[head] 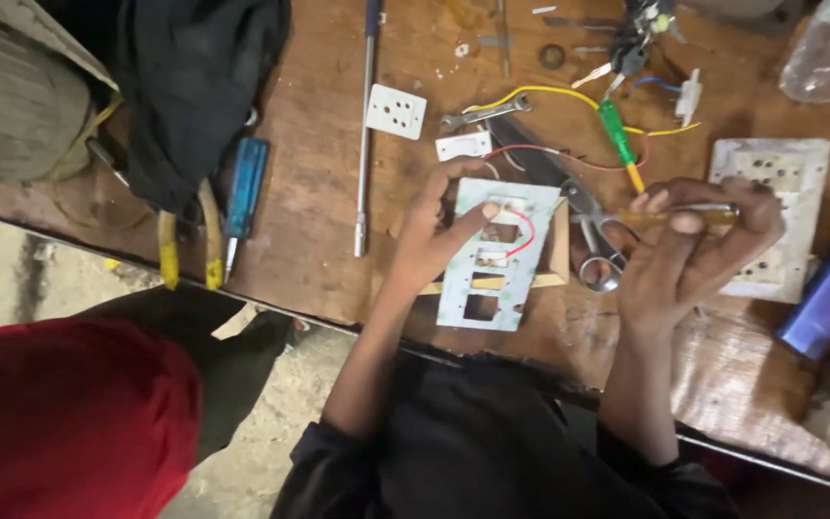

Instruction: The person sits at a workbench assembling an electrical switch plate. They use a screwdriver to fasten a switch module onto a white faceplate, route and connect a red wire to the switch terminals, tap components with a hammer, and continue tightening screws on the plate.

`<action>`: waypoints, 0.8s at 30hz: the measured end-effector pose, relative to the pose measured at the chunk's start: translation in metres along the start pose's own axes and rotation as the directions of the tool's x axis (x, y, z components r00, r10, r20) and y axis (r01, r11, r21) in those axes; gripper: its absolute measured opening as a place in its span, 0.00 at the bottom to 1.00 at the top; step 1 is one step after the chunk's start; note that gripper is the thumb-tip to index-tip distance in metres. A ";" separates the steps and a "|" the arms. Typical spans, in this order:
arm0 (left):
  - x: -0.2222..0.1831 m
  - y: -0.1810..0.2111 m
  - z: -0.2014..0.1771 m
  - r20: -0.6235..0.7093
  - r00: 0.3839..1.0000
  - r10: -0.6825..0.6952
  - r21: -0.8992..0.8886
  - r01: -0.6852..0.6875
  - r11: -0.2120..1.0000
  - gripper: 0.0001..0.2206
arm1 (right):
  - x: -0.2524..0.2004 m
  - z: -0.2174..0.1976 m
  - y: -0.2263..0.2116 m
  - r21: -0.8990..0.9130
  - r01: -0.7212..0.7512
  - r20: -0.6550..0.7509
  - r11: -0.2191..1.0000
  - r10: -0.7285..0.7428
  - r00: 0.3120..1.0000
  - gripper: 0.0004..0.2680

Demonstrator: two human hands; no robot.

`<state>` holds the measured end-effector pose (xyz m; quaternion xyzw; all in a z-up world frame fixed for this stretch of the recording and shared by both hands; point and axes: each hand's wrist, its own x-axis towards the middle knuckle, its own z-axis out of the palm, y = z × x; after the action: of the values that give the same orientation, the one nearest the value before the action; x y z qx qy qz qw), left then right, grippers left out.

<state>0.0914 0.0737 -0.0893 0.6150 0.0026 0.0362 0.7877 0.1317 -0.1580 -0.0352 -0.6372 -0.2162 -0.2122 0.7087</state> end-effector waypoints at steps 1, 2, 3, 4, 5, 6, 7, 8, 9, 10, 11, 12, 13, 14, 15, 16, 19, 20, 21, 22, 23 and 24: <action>0.001 0.002 0.003 -0.008 1.000 0.017 0.002 -0.017 1.000 0.18 | 0.002 0.006 -0.011 -0.087 -0.018 -0.013 0.996 0.017 1.000 0.12; 0.002 0.004 0.006 -0.015 0.999 0.033 0.004 -0.033 0.999 0.21 | 0.004 0.013 -0.023 -0.174 -0.037 -0.028 0.984 0.032 0.999 0.14; 0.001 0.003 0.005 -0.021 0.999 0.044 0.006 -0.044 0.999 0.21 | -0.002 0.008 -0.026 -0.168 -0.027 -0.022 0.985 0.024 0.999 0.14; 0.000 0.002 0.004 -0.002 1.000 0.024 -0.005 -0.024 1.000 0.21 | -0.007 0.003 -0.028 -0.281 -0.035 0.070 0.959 0.057 0.996 0.11; 0.001 0.004 -0.002 0.024 1.000 0.009 -0.009 -0.008 1.000 0.20 | -0.013 0.002 -0.029 -0.388 -0.029 0.148 0.921 0.093 0.985 0.09; 0.001 0.000 -0.003 0.026 0.999 0.023 0.001 -0.023 1.000 0.20 | -0.010 0.009 -0.031 -0.378 -0.016 0.145 0.926 0.077 0.986 0.09; -0.001 -0.004 -0.003 0.042 0.998 0.036 -0.004 -0.036 0.999 0.20 | -0.009 0.014 -0.035 -0.277 -0.124 0.084 0.953 0.152 0.985 0.08; -0.003 -0.008 -0.004 0.059 0.997 0.049 -0.009 -0.048 0.999 0.19 | -0.009 0.019 -0.039 -0.164 -0.224 0.033 0.961 0.232 0.972 0.07; 0.002 -0.008 -0.006 0.071 0.995 0.070 -0.004 -0.069 0.998 0.19 | -0.013 0.013 -0.025 -0.159 -0.202 0.026 0.966 0.209 0.978 0.07; 0.008 -0.010 -0.008 0.074 0.988 0.139 0.042 -0.142 0.989 0.20 | -0.017 0.006 -0.009 -0.234 -0.112 0.077 0.966 0.133 0.988 0.06; 0.000 -0.016 -0.009 0.069 0.981 0.181 0.084 -0.187 0.979 0.20 | -0.032 -0.004 0.003 -0.308 -0.046 0.136 0.950 0.092 0.986 0.06; -0.003 -0.013 -0.008 0.071 0.982 0.175 0.083 -0.181 0.980 0.20 | -0.024 0.009 -0.006 -0.310 -0.052 0.133 0.949 0.097 0.986 0.06; -0.006 -0.011 -0.007 0.049 0.991 0.126 0.070 -0.129 0.989 0.19 | -0.017 0.021 -0.015 -0.438 0.016 0.183 0.899 0.072 0.981 0.07; -0.009 -0.007 -0.005 0.028 0.997 0.076 0.056 -0.078 0.995 0.19 | -0.008 0.033 -0.025 -0.552 0.088 0.235 0.829 0.054 0.970 0.08; -0.008 -0.009 -0.007 0.032 0.996 0.089 0.061 -0.091 0.994 0.19 | -0.017 0.028 -0.011 -0.548 0.097 0.233 0.831 0.040 0.972 0.08; -0.006 -0.010 -0.007 0.017 0.996 0.089 0.100 -0.090 0.991 0.17 | -0.025 0.023 0.003 -0.322 -0.011 0.160 0.947 0.066 0.985 0.07; -0.003 -0.008 -0.003 0.012 0.999 0.046 0.032 -0.046 0.998 0.16 | -0.034 0.016 0.027 -0.021 -0.024 -0.022 0.999 0.023 0.999 0.11; -0.004 -0.008 0.000 0.001 1.000 -0.001 -0.076 0.001 0.997 0.15 | -0.036 0.015 0.032 0.024 0.061 -0.122 0.998 -0.057 0.991 0.15; -0.002 -0.002 -0.001 0.008 1.000 -0.002 -0.066 0.002 0.998 0.15 | -0.039 0.007 0.036 0.027 0.062 -0.133 0.998 -0.058 0.989 0.15; 0.000 0.003 -0.003 -0.004 0.992 0.123 0.073 -0.123 0.990 0.20 | -0.043 -0.001 0.040 -0.041 0.022 -0.178 0.999 -0.029 0.984 0.16; -0.004 0.006 -0.003 0.000 0.972 0.233 0.213 -0.228 0.950 0.25 | -0.054 -0.010 0.042 -0.108 -0.037 -0.225 0.993 0.012 0.974 0.17; -0.005 0.010 -0.003 0.004 0.976 0.217 0.221 -0.213 0.952 0.25 | -0.050 -0.005 0.036 -0.105 -0.053 -0.236 0.993 0.027 0.971 0.17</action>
<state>0.0853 0.0784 -0.0805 0.6947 -0.0525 0.1273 0.7060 0.1117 -0.1581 -0.0937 -0.6501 -0.1064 -0.2829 0.6971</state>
